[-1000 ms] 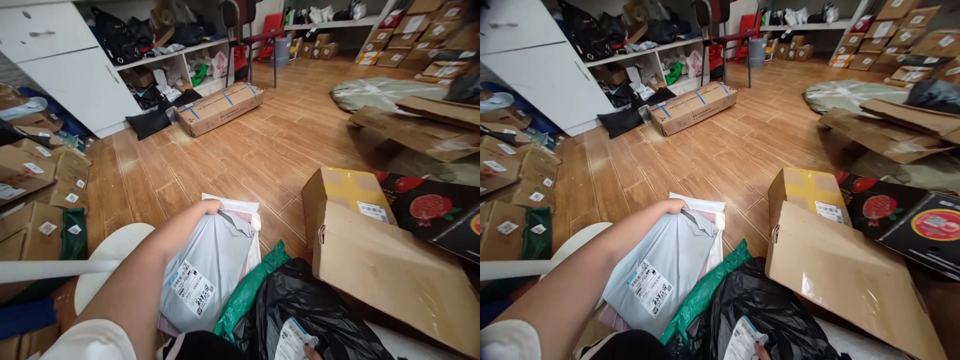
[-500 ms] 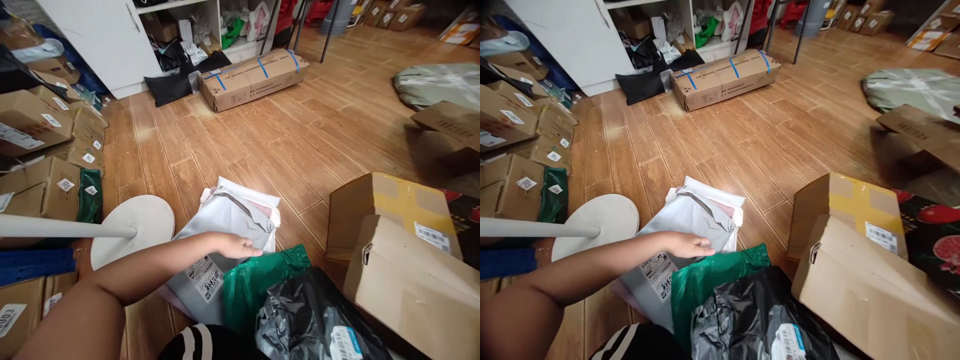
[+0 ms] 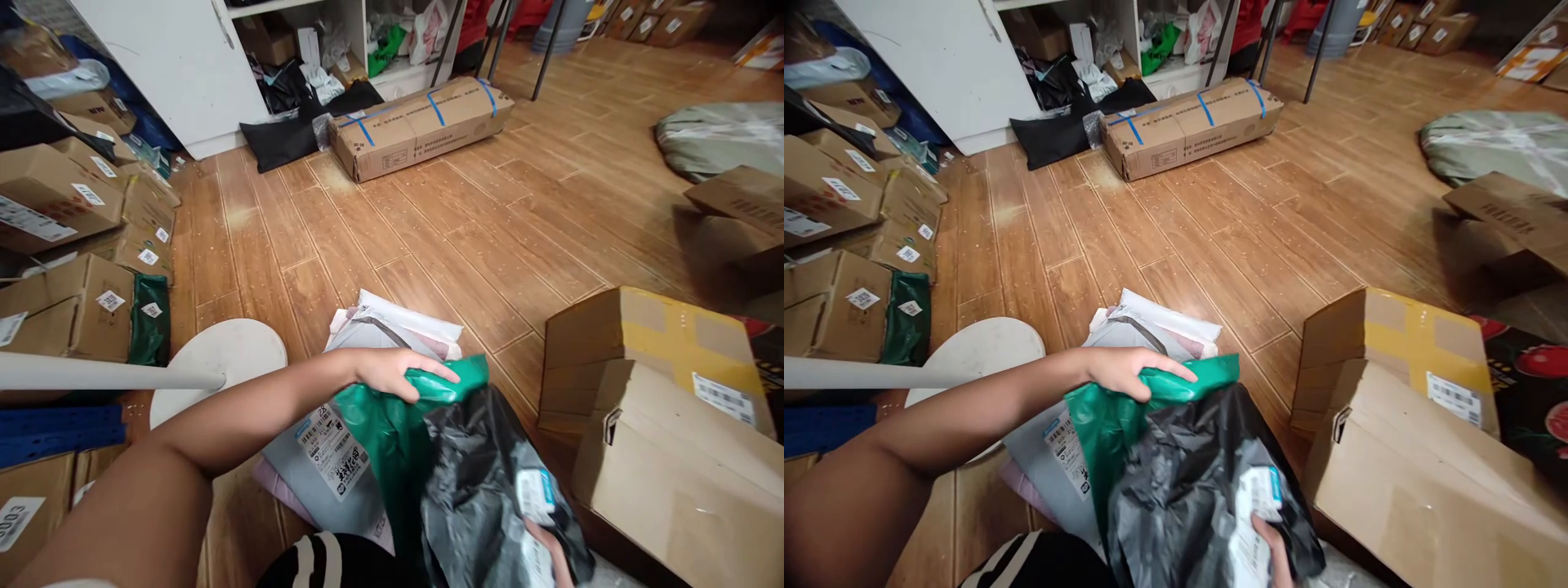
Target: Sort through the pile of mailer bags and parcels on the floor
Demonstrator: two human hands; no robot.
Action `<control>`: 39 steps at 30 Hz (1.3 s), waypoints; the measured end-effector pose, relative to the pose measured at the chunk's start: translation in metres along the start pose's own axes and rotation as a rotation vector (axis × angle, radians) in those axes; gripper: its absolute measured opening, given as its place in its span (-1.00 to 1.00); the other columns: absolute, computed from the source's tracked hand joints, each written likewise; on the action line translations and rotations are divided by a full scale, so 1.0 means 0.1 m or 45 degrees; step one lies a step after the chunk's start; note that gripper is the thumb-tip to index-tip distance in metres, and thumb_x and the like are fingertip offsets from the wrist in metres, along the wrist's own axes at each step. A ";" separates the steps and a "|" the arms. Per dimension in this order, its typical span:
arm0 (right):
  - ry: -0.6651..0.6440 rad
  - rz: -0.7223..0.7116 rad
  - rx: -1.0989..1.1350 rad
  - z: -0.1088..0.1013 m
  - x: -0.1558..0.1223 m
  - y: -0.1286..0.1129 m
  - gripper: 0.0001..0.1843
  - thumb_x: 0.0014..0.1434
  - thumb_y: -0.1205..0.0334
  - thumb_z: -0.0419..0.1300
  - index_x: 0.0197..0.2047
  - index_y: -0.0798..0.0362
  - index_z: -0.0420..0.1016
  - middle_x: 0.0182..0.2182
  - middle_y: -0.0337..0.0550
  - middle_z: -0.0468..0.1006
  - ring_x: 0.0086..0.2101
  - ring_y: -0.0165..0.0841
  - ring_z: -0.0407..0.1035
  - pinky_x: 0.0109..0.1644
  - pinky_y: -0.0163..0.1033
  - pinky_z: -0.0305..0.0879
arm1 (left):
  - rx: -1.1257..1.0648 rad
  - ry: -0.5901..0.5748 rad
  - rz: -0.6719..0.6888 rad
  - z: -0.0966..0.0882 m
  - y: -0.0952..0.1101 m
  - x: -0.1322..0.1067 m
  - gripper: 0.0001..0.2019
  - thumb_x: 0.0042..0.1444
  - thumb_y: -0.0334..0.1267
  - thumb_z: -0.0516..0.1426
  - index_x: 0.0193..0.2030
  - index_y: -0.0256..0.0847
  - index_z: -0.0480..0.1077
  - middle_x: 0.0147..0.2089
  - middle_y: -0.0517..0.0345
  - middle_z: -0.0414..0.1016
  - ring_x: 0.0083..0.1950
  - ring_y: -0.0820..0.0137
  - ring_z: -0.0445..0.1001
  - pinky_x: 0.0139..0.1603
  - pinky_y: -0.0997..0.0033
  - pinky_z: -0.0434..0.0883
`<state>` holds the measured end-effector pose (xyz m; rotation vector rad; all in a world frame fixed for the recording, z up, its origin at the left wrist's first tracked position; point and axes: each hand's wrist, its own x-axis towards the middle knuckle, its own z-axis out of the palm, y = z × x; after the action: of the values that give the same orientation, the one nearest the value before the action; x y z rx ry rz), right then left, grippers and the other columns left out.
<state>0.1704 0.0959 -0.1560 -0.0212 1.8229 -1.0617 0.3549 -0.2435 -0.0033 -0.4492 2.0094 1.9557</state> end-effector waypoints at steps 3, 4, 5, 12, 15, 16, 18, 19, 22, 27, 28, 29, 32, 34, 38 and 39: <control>-0.163 0.138 0.188 0.65 -0.07 -0.34 -0.43 -0.15 -0.27 0.33 -0.29 0.08 0.61 -0.27 0.00 0.66 0.03 -0.04 0.46 0.12 -0.10 0.44 | -0.043 0.264 0.015 -0.01 -0.26 -0.60 -0.24 -0.12 -0.34 0.11 0.34 -0.15 0.25 0.38 0.17 0.27 0.37 0.17 0.24 0.38 0.26 0.18; -0.242 0.176 0.228 0.86 -0.09 -0.48 -0.36 -0.18 -0.28 0.34 -0.26 0.14 0.61 -0.26 0.05 0.66 0.04 -0.01 0.45 0.13 -0.06 0.43 | -0.073 0.390 -0.051 0.04 -0.42 -0.80 -0.26 -0.10 -0.33 0.11 0.33 -0.16 0.25 0.41 0.15 0.22 0.41 0.17 0.18 0.42 0.25 0.11; -0.280 0.136 0.228 1.05 -0.11 -0.62 -0.33 -0.20 -0.26 0.37 -0.21 0.17 0.60 -0.21 0.06 0.65 0.07 -0.01 0.43 0.16 -0.04 0.40 | -0.051 0.496 -0.192 0.10 -0.59 -0.98 -0.26 -0.14 -0.37 0.09 0.31 -0.19 0.28 0.39 0.11 0.25 0.40 0.17 0.20 0.44 0.24 0.09; -0.091 -0.369 -0.018 1.55 -0.22 -0.95 -0.22 -0.26 -0.25 0.39 -0.11 0.19 0.56 -0.01 0.15 0.58 0.14 0.09 0.35 0.30 0.11 0.24 | 0.672 1.046 -0.604 0.51 -0.89 -1.21 -0.54 0.07 -0.31 0.01 0.11 -0.19 0.46 0.12 -0.13 0.39 0.23 0.10 0.36 0.33 0.02 0.27; -0.075 -0.517 0.072 1.59 -0.35 -0.80 -0.23 -0.19 -0.25 0.37 -0.06 0.17 0.54 0.00 0.14 0.57 0.08 0.05 0.40 0.25 0.08 0.31 | 0.421 1.090 -0.608 0.56 -0.75 -0.99 -0.35 0.22 0.09 -0.07 0.35 -0.25 0.18 0.31 -0.21 0.30 0.34 0.06 0.28 0.39 -0.07 0.20; -0.090 -0.564 0.072 1.61 -0.39 -0.76 -0.24 -0.18 -0.24 0.37 -0.04 0.17 0.53 -0.01 0.15 0.58 0.05 0.04 0.43 0.22 0.07 0.35 | 0.362 1.077 -0.588 0.56 -0.76 -0.93 -0.20 0.16 0.20 -0.02 0.42 -0.29 0.03 0.40 -0.23 0.17 0.41 0.03 0.19 0.43 -0.08 0.14; -0.172 -0.681 0.009 1.65 -0.47 -0.75 -0.31 -0.16 -0.15 0.37 -0.06 0.17 0.53 -0.07 0.16 0.60 -0.04 0.01 0.49 0.11 0.05 0.45 | 0.328 1.099 -0.508 0.55 -0.86 -0.85 0.01 0.05 0.25 0.10 0.46 -0.34 -0.18 0.50 -0.25 -0.05 0.48 0.03 0.03 0.48 -0.08 0.04; -0.248 -0.773 -0.040 1.68 -0.50 -0.78 -0.38 -0.14 -0.08 0.36 -0.07 0.16 0.54 -0.09 0.15 0.61 -0.07 -0.01 0.51 0.07 0.03 0.47 | 0.309 1.108 -0.459 0.54 -0.93 -0.84 0.04 0.02 0.24 0.13 0.46 -0.34 -0.20 0.50 -0.26 -0.07 0.49 0.03 0.01 0.49 -0.07 0.03; -0.624 -0.919 -0.111 1.80 -0.54 -0.98 -0.54 -0.09 0.06 0.28 -0.10 0.08 0.55 -0.09 0.08 0.62 -0.07 -0.05 0.51 0.05 -0.01 0.47 | 0.155 1.217 -0.330 0.51 -1.15 -0.88 -0.02 -0.07 0.23 0.21 0.38 -0.28 -0.02 0.44 -0.26 0.10 0.46 0.02 0.10 0.47 -0.04 0.08; -0.509 -0.364 -0.067 2.05 -0.38 -1.10 -0.30 -0.11 -0.19 0.21 -0.02 0.14 0.37 -0.03 0.21 0.57 0.01 0.03 0.45 0.17 0.07 0.34 | 0.054 1.602 -0.481 0.43 -1.44 -1.10 -0.22 -0.06 0.28 0.13 0.21 -0.16 0.17 0.25 -0.15 0.39 0.29 0.03 0.35 0.39 -0.02 0.22; -0.382 -0.331 -0.176 2.08 -0.35 -1.03 -0.31 -0.10 -0.20 0.19 -0.03 0.14 0.34 -0.09 0.22 0.57 -0.04 0.06 0.46 0.12 0.11 0.36 | 0.096 1.584 -0.585 0.39 -1.50 -1.14 -0.16 -0.11 0.31 0.13 0.23 -0.19 0.17 0.25 -0.19 0.38 0.30 -0.01 0.34 0.40 -0.05 0.21; -0.230 -0.366 -0.285 2.09 -0.33 -0.94 -0.33 -0.10 -0.19 0.18 -0.04 0.13 0.31 -0.14 0.22 0.56 -0.08 0.09 0.46 0.06 0.14 0.37 | 0.115 1.560 -0.692 0.36 -1.56 -1.16 -0.03 -0.19 0.37 0.13 0.26 -0.26 0.15 0.27 -0.28 0.35 0.33 -0.08 0.30 0.41 -0.08 0.18; 0.296 -0.596 -0.455 2.06 -0.29 -0.60 -0.23 -0.11 -0.14 0.27 0.06 0.18 0.25 -0.14 0.25 0.45 -0.04 0.17 0.37 0.06 0.19 0.31 | -0.205 1.406 -0.790 0.26 -1.75 -1.14 0.19 -0.34 0.46 0.11 0.29 -0.48 0.11 0.31 -0.47 0.27 0.39 -0.15 0.20 0.44 -0.03 0.17; 0.459 -0.637 -0.449 2.03 -0.26 -0.42 -0.06 -0.11 -0.12 0.30 0.18 0.34 0.16 -0.01 0.38 0.36 0.07 0.23 0.25 0.20 0.23 0.20 | -0.541 1.233 -0.721 0.24 -1.86 -1.07 0.03 -0.25 0.45 0.10 0.22 -0.37 0.24 0.29 -0.32 0.35 0.38 -0.04 0.23 0.43 0.08 0.23; 0.077 -0.649 -0.421 1.97 -0.11 -0.47 -0.30 0.02 0.00 0.17 0.12 0.34 0.30 0.05 0.34 0.34 0.10 0.13 0.25 0.24 0.15 0.19 | -0.423 1.391 -0.684 0.29 -2.10 -0.94 -0.27 -0.19 0.40 0.11 -0.08 -0.20 0.41 0.18 -0.20 0.48 0.37 -0.04 0.25 0.48 0.04 0.14; -0.029 -0.690 -0.401 1.95 -0.06 -0.57 -0.39 -0.01 0.06 0.16 0.05 0.27 0.37 0.02 0.27 0.37 0.07 0.07 0.28 0.22 0.10 0.22 | -0.355 1.444 -0.680 0.30 -2.16 -0.92 -0.30 -0.19 0.37 0.11 -0.11 -0.19 0.41 0.19 -0.22 0.47 0.38 -0.05 0.23 0.49 0.02 0.11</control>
<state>0.2959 -0.0628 -0.1390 -0.7475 1.9983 -1.1120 0.5297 -0.2169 -0.1606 -2.2810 1.7214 1.7337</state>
